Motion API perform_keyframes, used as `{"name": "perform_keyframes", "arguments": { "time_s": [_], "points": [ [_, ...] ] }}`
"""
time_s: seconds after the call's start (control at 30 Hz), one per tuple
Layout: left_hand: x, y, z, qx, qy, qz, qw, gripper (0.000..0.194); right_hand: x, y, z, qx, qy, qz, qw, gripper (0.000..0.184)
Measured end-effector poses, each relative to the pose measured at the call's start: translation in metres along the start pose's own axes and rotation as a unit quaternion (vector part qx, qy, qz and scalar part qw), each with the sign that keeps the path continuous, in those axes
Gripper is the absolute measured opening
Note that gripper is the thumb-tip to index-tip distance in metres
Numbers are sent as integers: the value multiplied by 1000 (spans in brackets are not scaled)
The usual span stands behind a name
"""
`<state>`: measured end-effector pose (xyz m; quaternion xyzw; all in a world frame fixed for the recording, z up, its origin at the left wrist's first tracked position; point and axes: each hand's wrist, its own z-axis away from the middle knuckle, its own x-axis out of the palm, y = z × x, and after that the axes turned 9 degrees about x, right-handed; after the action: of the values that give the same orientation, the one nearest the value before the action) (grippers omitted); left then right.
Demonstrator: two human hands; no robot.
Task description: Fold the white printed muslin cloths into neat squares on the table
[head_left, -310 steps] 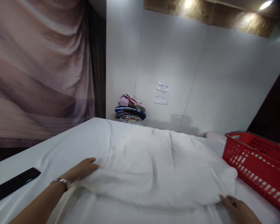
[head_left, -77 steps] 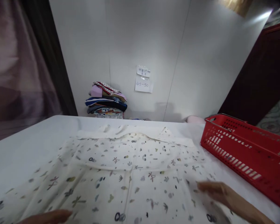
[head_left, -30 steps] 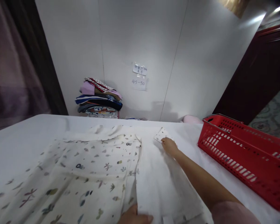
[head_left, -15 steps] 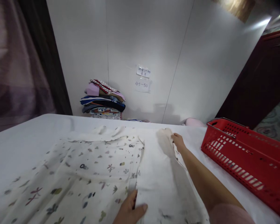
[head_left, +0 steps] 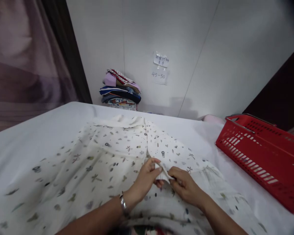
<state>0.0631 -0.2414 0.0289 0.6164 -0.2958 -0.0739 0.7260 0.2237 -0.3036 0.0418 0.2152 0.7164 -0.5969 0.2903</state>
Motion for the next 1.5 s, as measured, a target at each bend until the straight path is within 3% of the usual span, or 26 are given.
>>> {"name": "perform_keyframes", "arguments": {
  "time_s": [0.2, 0.4, 0.57, 0.93, 1.5],
  "points": [
    [2, -4, 3, 14, 10, -20, 1000, 32, 6, 5, -11, 24, 41, -1, 999, 16],
    [4, 5, 13, 23, -29, -57, 998, 46, 6, 3, -12, 1, 164, 28, 986, 23],
    [6, 8, 17, 7, -20, -48, 999, 56, 13, -8, -1, -24, 108, 95, 989, 25],
    [10, 19, 19, -9, -17, -43, 999, 56, 18, -14, 7, -85, 132, 236, 959, 32],
    [5, 17, 12, -78, 3, 7, 997, 58, 21, -3, 9, -126, 82, 245, 958, 46]
  ]
}}
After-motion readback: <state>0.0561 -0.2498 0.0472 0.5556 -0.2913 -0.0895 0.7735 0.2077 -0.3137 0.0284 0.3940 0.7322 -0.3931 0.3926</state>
